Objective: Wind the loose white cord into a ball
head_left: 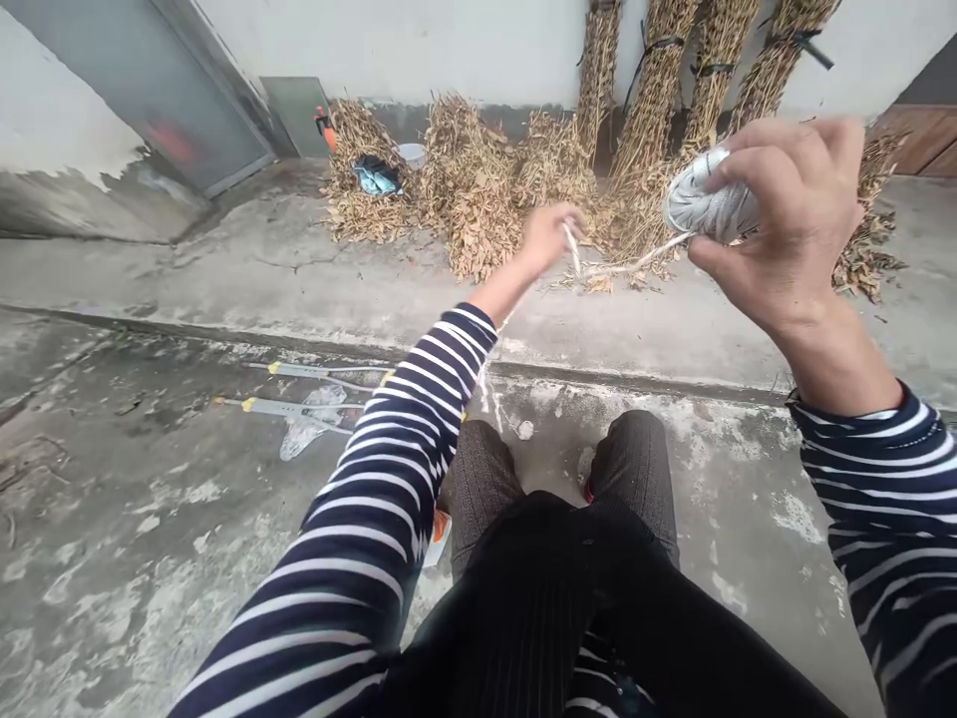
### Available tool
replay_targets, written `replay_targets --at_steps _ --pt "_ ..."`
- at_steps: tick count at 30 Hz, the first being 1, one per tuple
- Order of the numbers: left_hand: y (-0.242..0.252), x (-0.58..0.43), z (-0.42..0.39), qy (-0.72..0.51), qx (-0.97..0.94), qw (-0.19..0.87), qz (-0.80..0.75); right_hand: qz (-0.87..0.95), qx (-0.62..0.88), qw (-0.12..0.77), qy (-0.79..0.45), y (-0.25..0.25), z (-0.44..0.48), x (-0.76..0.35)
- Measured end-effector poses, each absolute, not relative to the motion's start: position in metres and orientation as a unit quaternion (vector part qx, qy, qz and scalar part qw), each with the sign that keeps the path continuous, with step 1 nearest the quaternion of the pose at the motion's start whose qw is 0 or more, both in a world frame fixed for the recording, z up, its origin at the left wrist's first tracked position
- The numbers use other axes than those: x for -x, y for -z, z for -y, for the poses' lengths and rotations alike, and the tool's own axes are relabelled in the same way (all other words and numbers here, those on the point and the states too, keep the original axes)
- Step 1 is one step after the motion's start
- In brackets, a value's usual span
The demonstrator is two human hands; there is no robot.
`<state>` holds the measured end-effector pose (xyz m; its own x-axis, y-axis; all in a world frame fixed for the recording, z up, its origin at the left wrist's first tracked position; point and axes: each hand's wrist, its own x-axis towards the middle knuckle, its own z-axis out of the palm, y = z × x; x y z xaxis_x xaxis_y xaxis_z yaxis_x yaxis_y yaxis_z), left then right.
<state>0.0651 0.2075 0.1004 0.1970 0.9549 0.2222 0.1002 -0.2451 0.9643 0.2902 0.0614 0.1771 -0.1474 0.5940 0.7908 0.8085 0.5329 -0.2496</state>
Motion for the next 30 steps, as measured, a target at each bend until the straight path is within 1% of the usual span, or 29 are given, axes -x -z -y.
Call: replay_targets --at_steps 3,5,7,9,11,13,16,18,21,24,27,29,30 --pt "-0.078 -0.091 -0.159 -0.299 -0.693 0.568 -0.328 0.732 0.491 0.395 0.259 -0.18 -0.061 -0.294" --pt "-0.064 -0.075 -0.134 -0.181 -0.707 0.615 -0.3 0.715 0.51 0.377 0.295 -0.179 -0.059 -0.295" --pt "-0.055 -0.038 -0.127 -0.123 -0.703 0.619 -0.328 0.709 0.531 0.356 0.299 -0.178 -0.056 -0.294" --pt "-0.055 0.006 -0.138 -0.16 -0.689 0.578 -0.407 0.713 0.551 0.327 0.283 -0.176 -0.053 -0.29" --pt "-0.063 0.041 -0.163 -0.262 -0.663 0.515 -0.476 0.718 0.569 0.305 0.262 -0.176 -0.052 -0.284" --pt "-0.077 0.052 -0.194 -0.384 -0.636 0.451 -0.495 0.724 0.572 0.294 0.252 -0.177 -0.053 -0.279" --pt "-0.1 0.016 -0.235 -0.511 -0.608 0.389 -0.467 0.731 0.561 0.29 0.259 -0.18 -0.054 -0.273" --pt "-0.111 -0.034 -0.249 -0.535 -0.61 0.384 -0.44 0.732 0.56 0.286 0.261 -0.183 -0.054 -0.271" --pt "-0.113 -0.106 -0.238 -0.514 -0.641 0.432 -0.371 0.726 0.571 0.283 0.258 -0.185 -0.053 -0.275" --pt "-0.095 -0.129 -0.199 -0.395 -0.698 0.506 -0.316 0.714 0.578 0.291 0.265 -0.184 -0.051 -0.285" --pt "-0.072 -0.086 -0.16 -0.236 -0.736 0.563 -0.292 0.716 0.57 0.296 0.275 -0.182 -0.051 -0.293" --pt "-0.062 -0.035 -0.148 -0.175 -0.738 0.571 -0.314 0.721 0.565 0.293 0.273 -0.18 -0.052 -0.293" --pt "-0.06 -0.01 -0.147 -0.173 -0.733 0.563 -0.34 0.725 0.564 0.291 0.269 -0.179 -0.052 -0.292"
